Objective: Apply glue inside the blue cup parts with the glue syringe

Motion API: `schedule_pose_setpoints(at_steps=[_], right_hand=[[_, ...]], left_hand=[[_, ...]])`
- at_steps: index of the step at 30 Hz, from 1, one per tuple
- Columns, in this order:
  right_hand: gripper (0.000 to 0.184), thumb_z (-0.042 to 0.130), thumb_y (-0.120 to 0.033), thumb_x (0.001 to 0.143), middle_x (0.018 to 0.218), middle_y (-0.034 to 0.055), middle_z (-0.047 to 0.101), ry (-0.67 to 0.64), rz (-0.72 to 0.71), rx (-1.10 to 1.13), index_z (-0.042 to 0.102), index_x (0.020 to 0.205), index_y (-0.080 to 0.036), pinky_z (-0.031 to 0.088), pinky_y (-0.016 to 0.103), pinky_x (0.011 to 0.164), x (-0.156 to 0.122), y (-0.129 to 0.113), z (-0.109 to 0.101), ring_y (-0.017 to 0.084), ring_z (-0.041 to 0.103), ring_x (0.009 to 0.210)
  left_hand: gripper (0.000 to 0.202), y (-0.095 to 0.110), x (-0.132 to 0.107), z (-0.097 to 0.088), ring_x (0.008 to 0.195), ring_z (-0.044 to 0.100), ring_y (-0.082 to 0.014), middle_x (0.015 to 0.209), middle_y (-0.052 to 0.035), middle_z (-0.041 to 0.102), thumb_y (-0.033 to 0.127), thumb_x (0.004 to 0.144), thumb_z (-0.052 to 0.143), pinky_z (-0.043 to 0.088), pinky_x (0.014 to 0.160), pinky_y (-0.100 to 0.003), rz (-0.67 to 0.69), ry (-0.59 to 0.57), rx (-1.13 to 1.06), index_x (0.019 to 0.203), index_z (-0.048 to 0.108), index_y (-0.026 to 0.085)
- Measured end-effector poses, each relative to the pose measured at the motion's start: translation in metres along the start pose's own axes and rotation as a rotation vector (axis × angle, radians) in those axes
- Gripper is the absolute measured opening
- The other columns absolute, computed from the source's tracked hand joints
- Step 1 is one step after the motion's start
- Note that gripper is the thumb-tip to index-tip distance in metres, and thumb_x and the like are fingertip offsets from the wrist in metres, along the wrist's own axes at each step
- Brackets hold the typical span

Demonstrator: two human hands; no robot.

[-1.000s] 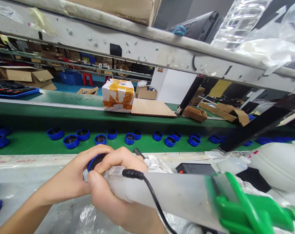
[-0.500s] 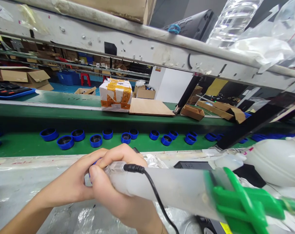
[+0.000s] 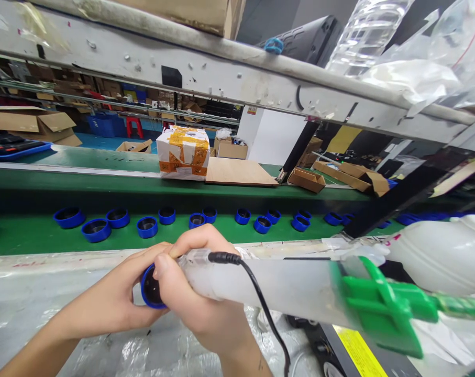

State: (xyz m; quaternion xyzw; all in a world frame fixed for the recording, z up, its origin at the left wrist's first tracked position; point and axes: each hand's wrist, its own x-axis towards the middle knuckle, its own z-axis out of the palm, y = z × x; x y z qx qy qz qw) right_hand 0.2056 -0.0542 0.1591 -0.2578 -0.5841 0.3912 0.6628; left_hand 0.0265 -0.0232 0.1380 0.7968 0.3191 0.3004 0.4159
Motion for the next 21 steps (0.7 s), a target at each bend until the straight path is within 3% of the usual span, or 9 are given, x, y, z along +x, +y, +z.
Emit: schedule_pose_setpoints(at_steps=[7, 14, 21], right_hand=[[0.020, 0.080, -0.011, 0.096, 0.082, -0.0065, 0.081, -0.003, -0.032, 0.016, 0.073, 0.096, -0.030, 0.064, 0.022, 0.070, 0.004, 0.004, -0.007, 0.011, 0.076, 0.073], [0.020, 0.079, -0.010, 0.099, 0.085, -0.0053, 0.082, -0.040, -0.075, -0.030, 0.072, 0.100, -0.029, 0.064, 0.024, 0.069, 0.007, 0.006, -0.014, 0.012, 0.077, 0.075], [0.019, 0.079, -0.013, 0.097, 0.082, -0.0064, 0.081, 0.011, -0.046, -0.105, 0.071, 0.096, -0.030, 0.062, 0.024, 0.068, 0.005, 0.001, -0.015, 0.013, 0.075, 0.073]], left_hand=[[0.050, 0.002, 0.001, -0.001, 0.099, 0.066, -0.0214, 0.113, 0.0021, 0.072, 0.007, 0.075, 0.071, 0.055, 0.100, -0.036, 0.012, -0.005, 0.004, 0.120, 0.067, 0.029], [0.060, -0.003, -0.002, 0.001, 0.113, 0.070, -0.0244, 0.126, 0.0013, 0.074, 0.008, 0.076, 0.071, 0.056, 0.100, -0.036, 0.014, -0.002, 0.013, 0.130, 0.067, 0.032], [0.064, -0.007, -0.003, -0.001, 0.119, 0.071, -0.0257, 0.129, 0.0020, 0.074, 0.010, 0.077, 0.072, 0.057, 0.103, -0.036, 0.017, -0.004, 0.022, 0.135, 0.067, 0.034]])
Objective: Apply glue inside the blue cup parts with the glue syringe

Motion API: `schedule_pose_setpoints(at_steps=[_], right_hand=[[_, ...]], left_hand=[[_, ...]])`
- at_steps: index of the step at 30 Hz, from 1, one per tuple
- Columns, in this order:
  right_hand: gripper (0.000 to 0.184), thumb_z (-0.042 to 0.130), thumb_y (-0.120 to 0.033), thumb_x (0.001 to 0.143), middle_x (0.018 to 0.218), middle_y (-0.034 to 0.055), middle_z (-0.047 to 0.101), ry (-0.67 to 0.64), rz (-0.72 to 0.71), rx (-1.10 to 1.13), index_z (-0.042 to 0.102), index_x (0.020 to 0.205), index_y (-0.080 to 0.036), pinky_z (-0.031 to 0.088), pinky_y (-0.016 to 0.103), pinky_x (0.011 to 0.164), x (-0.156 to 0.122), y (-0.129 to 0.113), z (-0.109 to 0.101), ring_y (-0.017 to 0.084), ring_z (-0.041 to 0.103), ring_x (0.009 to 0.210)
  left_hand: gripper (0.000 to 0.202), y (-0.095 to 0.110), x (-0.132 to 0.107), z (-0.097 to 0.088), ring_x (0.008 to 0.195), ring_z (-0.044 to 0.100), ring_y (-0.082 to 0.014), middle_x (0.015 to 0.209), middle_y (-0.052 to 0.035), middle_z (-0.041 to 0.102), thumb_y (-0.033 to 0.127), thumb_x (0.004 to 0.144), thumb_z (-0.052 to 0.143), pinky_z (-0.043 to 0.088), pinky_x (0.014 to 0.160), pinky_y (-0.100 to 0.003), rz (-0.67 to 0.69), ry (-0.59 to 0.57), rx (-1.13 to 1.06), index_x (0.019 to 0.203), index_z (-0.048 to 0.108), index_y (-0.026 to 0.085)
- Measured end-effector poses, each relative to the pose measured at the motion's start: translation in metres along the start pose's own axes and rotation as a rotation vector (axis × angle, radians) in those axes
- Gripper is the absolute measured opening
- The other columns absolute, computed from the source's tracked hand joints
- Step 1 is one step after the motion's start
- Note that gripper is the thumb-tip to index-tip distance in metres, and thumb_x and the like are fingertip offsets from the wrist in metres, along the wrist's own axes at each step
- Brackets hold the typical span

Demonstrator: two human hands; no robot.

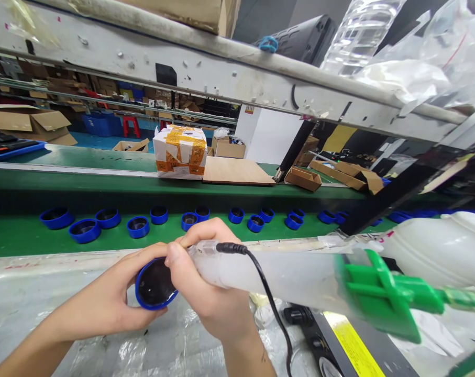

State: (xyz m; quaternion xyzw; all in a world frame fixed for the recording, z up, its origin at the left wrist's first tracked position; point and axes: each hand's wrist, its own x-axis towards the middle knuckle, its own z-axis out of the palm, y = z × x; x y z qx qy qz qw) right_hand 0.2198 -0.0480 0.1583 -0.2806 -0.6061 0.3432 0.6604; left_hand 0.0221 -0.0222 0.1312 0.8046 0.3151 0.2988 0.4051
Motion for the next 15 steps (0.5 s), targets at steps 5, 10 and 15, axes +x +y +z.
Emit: schedule_pose_setpoints(at_steps=[5, 10, 15], right_hand=[[0.016, 0.081, -0.019, 0.097, 0.076, -0.0051, 0.076, 0.063, 0.002, -0.128, 0.069, 0.090, -0.029, 0.059, 0.025, 0.065, 0.000, -0.002, -0.001, 0.015, 0.074, 0.071], [0.010, 0.082, -0.030, 0.098, 0.077, -0.0020, 0.079, 0.097, 0.043, -0.105, 0.073, 0.104, -0.030, 0.059, 0.026, 0.069, 0.003, -0.003, -0.002, 0.016, 0.076, 0.073], [0.025, 0.092, -0.036, 0.089, 0.074, 0.0011, 0.079, 0.293, 0.135, 0.036, 0.074, 0.106, -0.030, 0.055, 0.023, 0.055, 0.008, -0.003, -0.012, 0.018, 0.073, 0.064]], left_hand=[[0.063, 0.002, 0.001, 0.001, 0.120, 0.071, -0.0275, 0.135, -0.0016, 0.074, 0.014, 0.076, 0.075, 0.056, 0.108, -0.042, -0.035, 0.030, -0.017, 0.136, 0.066, 0.031], [0.066, -0.001, 0.007, -0.012, 0.126, 0.071, -0.0282, 0.132, -0.0030, 0.073, 0.016, 0.064, 0.088, 0.056, 0.114, -0.039, -0.019, 0.167, 0.049, 0.127, 0.073, 0.028], [0.060, -0.055, -0.010, -0.084, 0.139, 0.062, -0.0326, 0.141, -0.0095, 0.065, 0.013, 0.077, 0.088, 0.050, 0.123, -0.048, -0.405, 0.916, 0.371, 0.133, 0.072, 0.023]])
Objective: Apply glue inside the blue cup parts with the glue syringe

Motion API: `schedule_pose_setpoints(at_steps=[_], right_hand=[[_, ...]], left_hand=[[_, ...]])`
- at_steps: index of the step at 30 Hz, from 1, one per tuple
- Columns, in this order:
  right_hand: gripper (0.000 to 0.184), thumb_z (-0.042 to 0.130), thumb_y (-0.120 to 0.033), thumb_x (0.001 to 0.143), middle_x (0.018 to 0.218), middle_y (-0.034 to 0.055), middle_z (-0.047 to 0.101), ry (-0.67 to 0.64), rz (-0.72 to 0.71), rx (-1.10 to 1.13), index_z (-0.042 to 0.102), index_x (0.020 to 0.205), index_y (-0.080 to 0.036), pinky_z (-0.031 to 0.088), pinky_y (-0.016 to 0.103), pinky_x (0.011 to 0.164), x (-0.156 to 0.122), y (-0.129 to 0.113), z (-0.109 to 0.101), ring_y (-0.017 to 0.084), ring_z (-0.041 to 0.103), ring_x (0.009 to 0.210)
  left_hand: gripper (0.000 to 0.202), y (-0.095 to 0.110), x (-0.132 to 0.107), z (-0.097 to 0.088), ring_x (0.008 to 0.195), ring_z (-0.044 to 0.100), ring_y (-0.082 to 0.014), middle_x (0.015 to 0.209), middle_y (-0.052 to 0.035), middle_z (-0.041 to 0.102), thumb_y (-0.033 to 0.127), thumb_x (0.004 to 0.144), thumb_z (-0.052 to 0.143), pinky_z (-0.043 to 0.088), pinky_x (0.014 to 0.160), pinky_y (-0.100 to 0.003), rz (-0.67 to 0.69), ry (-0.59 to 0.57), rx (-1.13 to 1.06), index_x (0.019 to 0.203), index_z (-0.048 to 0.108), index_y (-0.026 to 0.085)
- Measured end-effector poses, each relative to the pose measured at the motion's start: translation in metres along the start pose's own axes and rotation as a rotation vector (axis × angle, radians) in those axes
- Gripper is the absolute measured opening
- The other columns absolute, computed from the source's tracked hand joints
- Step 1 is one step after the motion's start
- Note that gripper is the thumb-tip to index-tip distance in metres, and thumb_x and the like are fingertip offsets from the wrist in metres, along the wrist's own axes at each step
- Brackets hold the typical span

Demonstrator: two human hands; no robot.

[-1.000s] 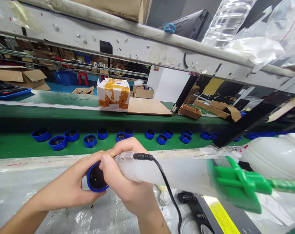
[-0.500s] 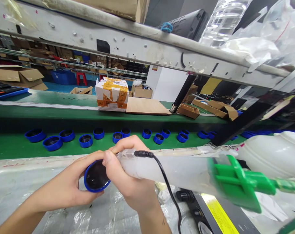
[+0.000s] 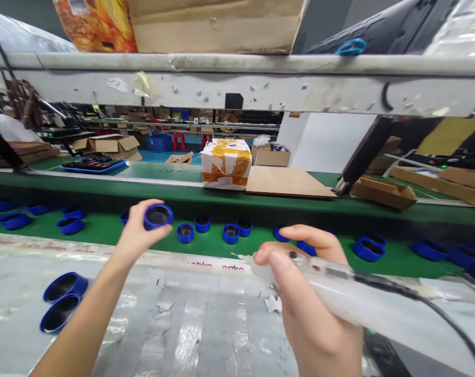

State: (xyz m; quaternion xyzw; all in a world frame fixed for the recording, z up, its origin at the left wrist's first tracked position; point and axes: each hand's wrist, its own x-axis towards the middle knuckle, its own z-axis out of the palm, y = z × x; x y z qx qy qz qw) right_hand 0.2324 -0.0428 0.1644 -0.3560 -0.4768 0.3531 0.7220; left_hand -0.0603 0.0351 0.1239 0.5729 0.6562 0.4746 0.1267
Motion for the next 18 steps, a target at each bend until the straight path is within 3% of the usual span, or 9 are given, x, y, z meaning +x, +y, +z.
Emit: schedule_pose_setpoints(at_steps=[3, 5, 7, 13, 18], right_hand=[[0.028, 0.095, -0.036, 0.084, 0.073, 0.0008, 0.078, 0.052, 0.045, 0.042, 0.075, 0.102, -0.027, 0.040, 0.018, 0.040, 0.007, 0.001, -0.005, 0.007, 0.047, 0.043], [0.030, 0.097, -0.037, 0.081, 0.072, 0.0001, 0.076, 0.061, 0.077, 0.065, 0.075, 0.099, -0.027, 0.038, 0.017, 0.039, 0.011, 0.003, -0.006, 0.005, 0.039, 0.042], [0.030, 0.097, -0.039, 0.081, 0.073, 0.0000, 0.075, 0.054, 0.095, 0.066, 0.075, 0.098, -0.027, 0.040, 0.017, 0.040, 0.014, 0.005, -0.005, 0.006, 0.040, 0.043], [0.018, 0.092, -0.040, 0.087, 0.074, 0.0023, 0.076, -0.085, 0.044, 0.034, 0.079, 0.092, -0.028, 0.026, 0.023, 0.031, 0.019, 0.010, -0.006, 0.008, 0.038, 0.040], [0.018, 0.092, -0.042, 0.088, 0.073, 0.0032, 0.075, -0.123, 0.050, 0.015, 0.081, 0.088, -0.029, 0.028, 0.022, 0.034, 0.016, 0.011, -0.001, 0.010, 0.045, 0.044]], left_hand=[[0.046, -0.057, 0.027, -0.016, 0.138, 0.062, -0.0361, 0.152, -0.0142, 0.062, 0.032, 0.102, 0.077, 0.054, 0.115, -0.061, -0.244, 0.303, 0.126, 0.145, 0.064, 0.018], [0.044, -0.087, 0.032, -0.018, 0.131, 0.068, -0.0335, 0.151, -0.0139, 0.065, 0.036, 0.106, 0.074, 0.060, 0.108, -0.058, -0.337, 0.372, 0.170, 0.145, 0.065, 0.019], [0.043, -0.108, 0.030, -0.015, 0.126, 0.071, -0.0317, 0.147, -0.0134, 0.067, 0.036, 0.106, 0.074, 0.063, 0.104, -0.054, -0.358, 0.373, 0.193, 0.144, 0.066, 0.019], [0.045, -0.122, 0.009, 0.000, 0.134, 0.066, -0.0345, 0.153, -0.0136, 0.063, 0.036, 0.105, 0.075, 0.059, 0.110, -0.057, -0.134, 0.222, 0.223, 0.146, 0.065, 0.020], [0.040, -0.115, 0.009, 0.007, 0.137, 0.064, -0.0352, 0.153, -0.0129, 0.063, 0.035, 0.105, 0.076, 0.056, 0.113, -0.059, -0.014, 0.151, 0.269, 0.141, 0.069, 0.020]])
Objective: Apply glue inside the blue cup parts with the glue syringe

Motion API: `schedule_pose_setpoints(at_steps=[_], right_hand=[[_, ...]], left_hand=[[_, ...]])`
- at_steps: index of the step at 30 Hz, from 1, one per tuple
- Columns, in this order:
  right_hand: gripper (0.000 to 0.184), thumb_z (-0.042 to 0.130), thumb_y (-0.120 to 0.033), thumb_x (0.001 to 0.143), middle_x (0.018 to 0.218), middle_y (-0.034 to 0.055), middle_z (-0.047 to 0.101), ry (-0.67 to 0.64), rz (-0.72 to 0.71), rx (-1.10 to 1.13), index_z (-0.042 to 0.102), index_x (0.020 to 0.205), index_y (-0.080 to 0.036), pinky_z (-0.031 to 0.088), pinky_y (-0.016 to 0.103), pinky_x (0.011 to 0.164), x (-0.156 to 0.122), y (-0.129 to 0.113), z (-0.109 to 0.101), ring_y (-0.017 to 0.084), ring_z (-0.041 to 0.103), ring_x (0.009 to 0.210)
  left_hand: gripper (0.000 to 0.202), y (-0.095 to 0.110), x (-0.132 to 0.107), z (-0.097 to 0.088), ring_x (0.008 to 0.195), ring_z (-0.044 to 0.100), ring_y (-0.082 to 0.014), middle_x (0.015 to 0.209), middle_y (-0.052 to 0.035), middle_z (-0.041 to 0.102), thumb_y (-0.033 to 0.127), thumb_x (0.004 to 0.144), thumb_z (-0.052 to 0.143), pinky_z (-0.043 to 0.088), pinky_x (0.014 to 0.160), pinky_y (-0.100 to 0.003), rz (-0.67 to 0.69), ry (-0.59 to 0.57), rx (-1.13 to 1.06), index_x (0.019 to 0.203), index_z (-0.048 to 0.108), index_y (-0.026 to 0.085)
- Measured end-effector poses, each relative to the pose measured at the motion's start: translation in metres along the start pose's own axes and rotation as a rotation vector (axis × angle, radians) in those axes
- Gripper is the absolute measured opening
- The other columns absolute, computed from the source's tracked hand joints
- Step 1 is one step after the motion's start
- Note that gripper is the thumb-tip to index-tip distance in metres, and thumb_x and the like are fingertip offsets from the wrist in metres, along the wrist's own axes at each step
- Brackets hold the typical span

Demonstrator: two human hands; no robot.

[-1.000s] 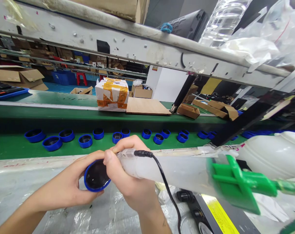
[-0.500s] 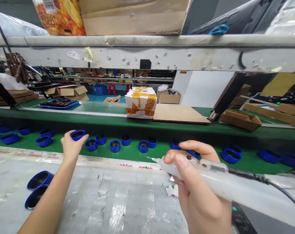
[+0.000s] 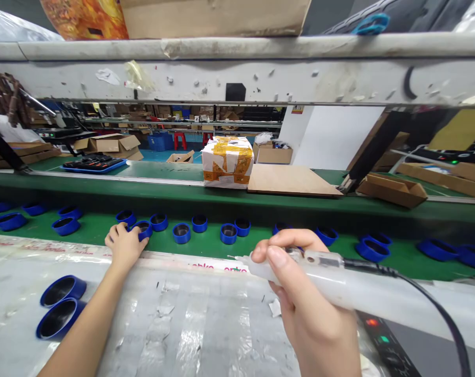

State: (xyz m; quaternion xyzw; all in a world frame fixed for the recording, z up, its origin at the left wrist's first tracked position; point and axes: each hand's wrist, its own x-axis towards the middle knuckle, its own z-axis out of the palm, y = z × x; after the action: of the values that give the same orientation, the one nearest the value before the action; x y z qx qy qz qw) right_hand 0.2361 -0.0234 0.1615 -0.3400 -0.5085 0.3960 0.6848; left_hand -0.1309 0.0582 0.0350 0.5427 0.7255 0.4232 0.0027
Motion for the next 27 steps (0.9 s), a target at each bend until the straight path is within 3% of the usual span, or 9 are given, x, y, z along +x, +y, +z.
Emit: schedule_pose_setpoints(at_steps=[3, 5, 7, 8, 10, 12, 14, 18, 27], right_hand=[[0.022, 0.092, -0.046, 0.088, 0.074, 0.0036, 0.074, 0.010, 0.012, -0.033, 0.078, 0.088, -0.029, 0.040, 0.024, 0.041, -0.006, 0.001, 0.009, 0.017, 0.064, 0.060], [0.023, 0.091, -0.047, 0.089, 0.075, 0.0035, 0.073, 0.028, 0.005, -0.045, 0.076, 0.088, -0.030, 0.053, 0.028, 0.054, -0.009, 0.002, 0.014, 0.023, 0.073, 0.076], [0.022, 0.088, -0.046, 0.091, 0.076, 0.0035, 0.073, -0.014, -0.015, -0.056, 0.076, 0.088, -0.029, 0.059, 0.033, 0.064, -0.010, 0.004, 0.018, 0.025, 0.075, 0.082], [0.021, 0.087, -0.045, 0.093, 0.077, 0.0038, 0.075, -0.049, -0.028, -0.064, 0.076, 0.089, -0.028, 0.060, 0.034, 0.067, -0.011, 0.005, 0.020, 0.025, 0.075, 0.081], [0.017, 0.084, -0.041, 0.096, 0.078, 0.0038, 0.076, -0.072, -0.052, -0.076, 0.075, 0.093, -0.027, 0.061, 0.037, 0.071, -0.012, 0.007, 0.022, 0.025, 0.076, 0.080], [0.010, 0.080, -0.035, 0.099, 0.080, 0.0016, 0.077, -0.031, -0.063, -0.070, 0.072, 0.098, -0.029, 0.061, 0.038, 0.077, -0.014, 0.010, 0.024, 0.024, 0.076, 0.080], [0.010, 0.079, -0.030, 0.099, 0.082, -0.0005, 0.075, -0.011, -0.078, -0.079, 0.069, 0.099, -0.030, 0.060, 0.038, 0.080, -0.017, 0.013, 0.027, 0.022, 0.075, 0.081], [0.016, 0.082, -0.028, 0.096, 0.087, -0.0016, 0.074, -0.044, -0.101, -0.156, 0.066, 0.098, -0.030, 0.058, 0.036, 0.076, -0.021, 0.017, 0.028, 0.020, 0.073, 0.079], [0.017, 0.081, -0.017, 0.095, 0.081, -0.0023, 0.076, -0.095, -0.101, -0.019, 0.067, 0.095, -0.028, 0.061, 0.030, 0.068, -0.018, 0.016, 0.030, 0.017, 0.073, 0.072]], left_hand=[[0.038, 0.015, 0.009, 0.001, 0.137, 0.063, -0.0347, 0.153, -0.0134, 0.063, 0.033, 0.105, 0.075, 0.055, 0.114, -0.061, 0.017, -0.016, -0.012, 0.139, 0.069, 0.019], [0.026, 0.034, 0.013, -0.001, 0.138, 0.062, -0.0350, 0.152, -0.0134, 0.061, 0.027, 0.101, 0.077, 0.052, 0.117, -0.059, 0.055, -0.060, -0.071, 0.124, 0.073, 0.017], [0.019, 0.060, 0.009, -0.003, 0.137, 0.063, -0.0347, 0.150, -0.0134, 0.060, 0.018, 0.092, 0.080, 0.050, 0.120, -0.055, 0.124, -0.148, -0.172, 0.109, 0.073, 0.017], [0.024, 0.075, 0.003, -0.005, 0.136, 0.064, -0.0341, 0.148, -0.0128, 0.060, 0.015, 0.087, 0.081, 0.050, 0.121, -0.051, 0.166, -0.209, -0.234, 0.109, 0.072, 0.019], [0.051, 0.106, -0.014, -0.008, 0.136, 0.066, -0.0320, 0.143, -0.0098, 0.065, 0.013, 0.079, 0.082, 0.051, 0.121, -0.047, 0.250, -0.351, -0.368, 0.127, 0.068, 0.023], [0.072, 0.132, -0.034, -0.010, 0.128, 0.072, -0.0296, 0.137, -0.0070, 0.072, 0.015, 0.075, 0.085, 0.057, 0.113, -0.043, 0.313, -0.518, -0.504, 0.142, 0.061, 0.026], [0.078, 0.151, -0.053, -0.010, 0.115, 0.077, -0.0279, 0.129, -0.0053, 0.078, 0.019, 0.068, 0.091, 0.062, 0.100, -0.037, 0.351, -0.682, -0.619, 0.140, 0.062, 0.026], [0.062, 0.166, -0.073, -0.008, 0.100, 0.079, -0.0256, 0.120, -0.0046, 0.081, 0.019, 0.069, 0.088, 0.063, 0.088, -0.034, 0.349, -0.861, -0.748, 0.128, 0.068, 0.023], [0.056, 0.173, -0.077, -0.019, 0.103, 0.073, -0.0252, 0.119, -0.0036, 0.075, 0.010, 0.070, 0.077, 0.059, 0.090, -0.035, 0.337, -0.968, -0.846, 0.124, 0.066, 0.023]])
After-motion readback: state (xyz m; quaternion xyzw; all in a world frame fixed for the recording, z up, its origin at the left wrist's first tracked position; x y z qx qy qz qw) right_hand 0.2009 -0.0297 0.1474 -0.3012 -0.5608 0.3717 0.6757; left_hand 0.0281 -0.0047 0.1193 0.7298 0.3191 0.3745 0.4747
